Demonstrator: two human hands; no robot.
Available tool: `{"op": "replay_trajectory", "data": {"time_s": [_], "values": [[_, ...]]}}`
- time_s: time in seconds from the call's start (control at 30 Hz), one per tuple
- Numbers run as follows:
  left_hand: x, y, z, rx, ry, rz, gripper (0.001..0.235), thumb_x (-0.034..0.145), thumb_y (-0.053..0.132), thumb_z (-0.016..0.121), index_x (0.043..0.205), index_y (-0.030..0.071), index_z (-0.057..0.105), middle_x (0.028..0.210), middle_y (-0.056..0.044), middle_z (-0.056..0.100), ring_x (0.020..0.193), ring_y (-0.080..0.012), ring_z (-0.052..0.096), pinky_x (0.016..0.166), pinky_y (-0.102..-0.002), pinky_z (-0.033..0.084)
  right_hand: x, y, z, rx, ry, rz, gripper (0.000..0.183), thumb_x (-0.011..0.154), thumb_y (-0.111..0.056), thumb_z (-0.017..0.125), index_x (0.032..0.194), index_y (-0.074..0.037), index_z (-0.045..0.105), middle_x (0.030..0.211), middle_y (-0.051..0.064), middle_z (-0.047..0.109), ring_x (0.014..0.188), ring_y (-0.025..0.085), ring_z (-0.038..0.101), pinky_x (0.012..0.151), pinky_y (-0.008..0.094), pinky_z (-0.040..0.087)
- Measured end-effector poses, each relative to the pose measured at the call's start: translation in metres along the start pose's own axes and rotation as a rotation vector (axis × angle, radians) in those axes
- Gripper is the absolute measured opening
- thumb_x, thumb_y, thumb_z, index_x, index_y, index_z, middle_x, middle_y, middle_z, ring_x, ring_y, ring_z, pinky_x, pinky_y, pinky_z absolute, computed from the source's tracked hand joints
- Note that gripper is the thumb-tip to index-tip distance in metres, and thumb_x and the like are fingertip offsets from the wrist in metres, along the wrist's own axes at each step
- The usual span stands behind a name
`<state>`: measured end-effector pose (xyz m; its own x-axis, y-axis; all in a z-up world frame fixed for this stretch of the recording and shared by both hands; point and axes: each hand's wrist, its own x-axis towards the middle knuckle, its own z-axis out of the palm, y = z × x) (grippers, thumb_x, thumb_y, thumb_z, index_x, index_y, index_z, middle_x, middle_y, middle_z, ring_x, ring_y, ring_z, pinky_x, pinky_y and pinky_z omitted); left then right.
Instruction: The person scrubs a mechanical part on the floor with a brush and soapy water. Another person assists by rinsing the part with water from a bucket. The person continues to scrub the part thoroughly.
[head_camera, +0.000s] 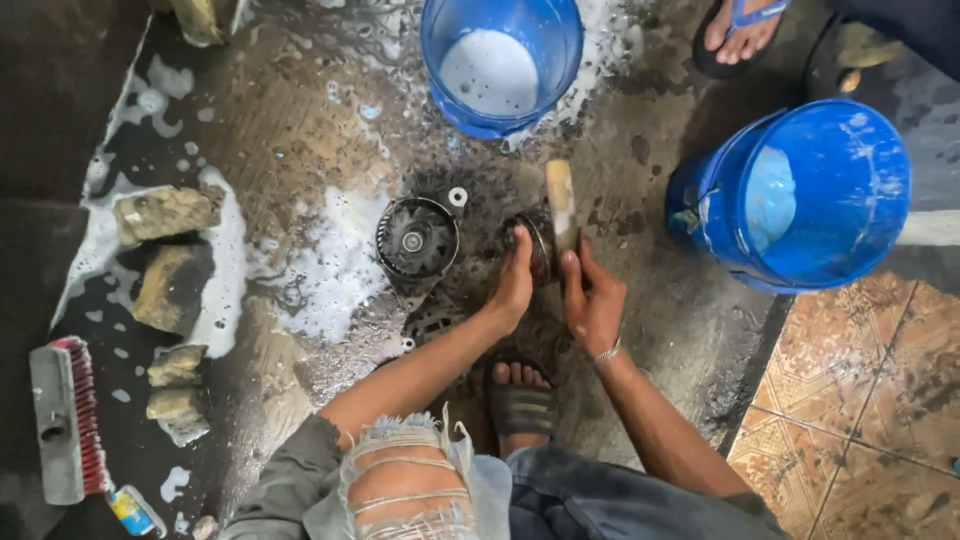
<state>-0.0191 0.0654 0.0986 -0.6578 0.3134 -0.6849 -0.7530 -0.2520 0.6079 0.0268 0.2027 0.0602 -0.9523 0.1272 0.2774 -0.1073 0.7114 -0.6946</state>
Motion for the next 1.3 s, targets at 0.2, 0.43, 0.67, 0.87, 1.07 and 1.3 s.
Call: {"op": "replay_trajectory", "data": {"time_s": [0.2,0.43,0.67,0.87,1.07,1.3], "values": [[0.024,-0.022,-0.023,0.005,0.123,0.022,0.109,0.093,0.084,0.020,0.164,0.002,0.010,0.169,-0.027,0.001,0.156,-0.0432,0.001,0.128,-0.055,0.006,-0.119,0.021,-0.001,-0.027,0.014,0.078,0.030,0.100,-0.016,0.064,0.123,0.000,0.074,0.080,0.014,0.079,0.070,0.032,0.075,0.055,0.029,0.054],[0.038,-0.043,-0.020,0.264,0.087,0.040,0.100,0.095,0.084,0.020,0.165,0.014,0.014,0.171,-0.015,0.010,0.158,-0.0310,0.009,0.127,-0.052,0.010,-0.028,-0.009,-0.006,0.069,-0.052,0.152,0.036,0.104,-0.029,0.064,0.129,-0.004,0.069,0.096,0.022,0.076,0.087,0.034,0.074,0.053,0.036,0.056],[0.045,-0.060,-0.030,0.260,0.184,0.065,0.095,0.095,0.073,0.025,0.160,0.004,0.027,0.167,-0.018,0.022,0.156,-0.0321,0.020,0.127,-0.046,0.014,-0.071,0.011,-0.004,-0.014,-0.124,0.356,0.044,0.102,-0.034,0.060,0.137,-0.008,0.064,0.081,0.009,0.056,0.079,0.019,0.050,0.058,0.036,0.044],[0.044,-0.057,-0.037,0.366,0.145,0.084,0.089,0.103,0.070,0.024,0.161,0.002,0.027,0.166,-0.024,0.024,0.156,-0.0368,0.019,0.127,-0.052,0.016,-0.048,-0.016,-0.009,0.041,-0.105,0.433,0.042,0.102,-0.035,0.064,0.130,-0.004,0.069,0.107,0.025,0.074,0.103,0.039,0.070,0.076,0.046,0.060],[0.009,-0.032,-0.025,0.374,0.094,0.089,0.083,0.106,0.061,0.022,0.162,0.000,0.020,0.167,-0.026,0.018,0.156,-0.0383,0.016,0.128,-0.052,0.016,-0.040,-0.025,-0.014,0.023,-0.052,0.416,0.040,0.100,-0.033,0.065,0.128,-0.004,0.070,0.112,0.023,0.072,0.111,0.037,0.066,0.084,0.045,0.058],[0.023,-0.026,-0.032,0.336,0.051,0.088,0.081,0.109,0.057,0.026,0.162,-0.003,0.017,0.167,-0.028,0.017,0.156,-0.0388,0.015,0.127,-0.053,0.017,-0.063,-0.042,-0.020,-0.024,-0.041,0.469,0.042,0.101,-0.031,0.062,0.125,0.002,0.070,0.109,0.029,0.072,0.108,0.047,0.064,0.081,0.052,0.057]]}}
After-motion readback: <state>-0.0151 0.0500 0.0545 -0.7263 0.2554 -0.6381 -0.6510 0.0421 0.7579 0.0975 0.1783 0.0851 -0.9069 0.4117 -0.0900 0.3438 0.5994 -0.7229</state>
